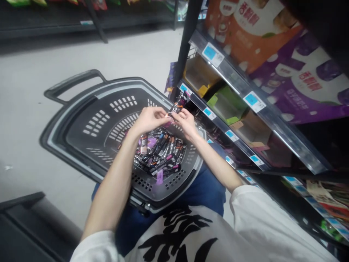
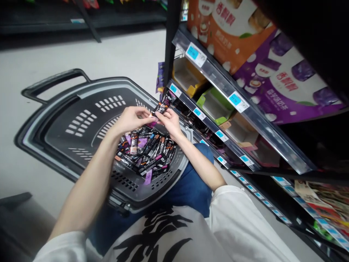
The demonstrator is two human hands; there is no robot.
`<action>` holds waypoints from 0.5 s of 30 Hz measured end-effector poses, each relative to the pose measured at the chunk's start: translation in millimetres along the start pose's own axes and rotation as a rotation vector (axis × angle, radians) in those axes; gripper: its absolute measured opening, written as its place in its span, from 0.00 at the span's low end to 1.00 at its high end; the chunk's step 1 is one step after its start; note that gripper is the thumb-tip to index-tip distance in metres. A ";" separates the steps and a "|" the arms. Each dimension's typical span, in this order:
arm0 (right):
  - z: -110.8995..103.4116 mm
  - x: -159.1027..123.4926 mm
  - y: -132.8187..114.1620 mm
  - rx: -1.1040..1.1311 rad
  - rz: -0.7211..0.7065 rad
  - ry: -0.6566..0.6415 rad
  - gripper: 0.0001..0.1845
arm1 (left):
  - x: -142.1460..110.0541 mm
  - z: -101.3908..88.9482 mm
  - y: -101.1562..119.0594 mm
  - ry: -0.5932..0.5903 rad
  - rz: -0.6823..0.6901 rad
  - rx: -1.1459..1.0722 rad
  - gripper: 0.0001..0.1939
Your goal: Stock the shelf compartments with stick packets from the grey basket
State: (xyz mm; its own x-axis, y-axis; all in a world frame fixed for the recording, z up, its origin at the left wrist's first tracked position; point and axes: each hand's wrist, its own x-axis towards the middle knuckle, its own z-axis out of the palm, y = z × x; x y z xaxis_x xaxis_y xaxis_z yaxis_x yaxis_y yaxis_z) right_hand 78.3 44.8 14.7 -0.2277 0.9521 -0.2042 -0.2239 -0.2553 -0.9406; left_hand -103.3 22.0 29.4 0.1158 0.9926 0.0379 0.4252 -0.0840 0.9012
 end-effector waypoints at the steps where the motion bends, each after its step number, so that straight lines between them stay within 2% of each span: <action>1: -1.2 -2.9 -5.2 -0.020 -0.007 -0.031 0.27 | -1.0 -0.1 3.2 -0.008 0.012 -0.005 0.21; 4: -13.4 -15.5 -32.3 -0.118 -0.057 -0.071 0.27 | -3.8 -0.5 11.9 -0.079 -0.001 -0.087 0.21; 6: -32.7 -29.6 -57.1 -0.200 -0.120 -0.050 0.25 | -4.5 0.0 15.0 -0.137 -0.028 -0.142 0.22; 8: -62.7 -50.0 -79.0 -0.227 -0.202 0.027 0.24 | -3.9 1.5 14.7 -0.159 -0.052 -0.158 0.24; 10: -102.3 -75.9 -88.2 -0.205 -0.308 0.162 0.22 | -2.4 4.3 10.8 -0.151 -0.063 -0.127 0.24; 12: -146.8 -104.6 -79.2 -0.187 -0.380 0.294 0.21 | -0.5 7.8 5.1 -0.150 -0.065 -0.069 0.23; 15: -207.5 -143.6 -37.9 -0.097 -0.298 0.509 0.20 | 1.2 12.5 -1.3 -0.181 -0.055 0.000 0.21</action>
State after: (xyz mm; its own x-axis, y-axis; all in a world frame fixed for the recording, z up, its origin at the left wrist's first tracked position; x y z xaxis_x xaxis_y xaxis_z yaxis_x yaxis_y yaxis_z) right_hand 316.1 -47.3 23.4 0.3197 0.9475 -0.0097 -0.1150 0.0286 -0.9930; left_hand -92.5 22.2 22.8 0.2519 0.9636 -0.0896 0.4351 -0.0301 0.8999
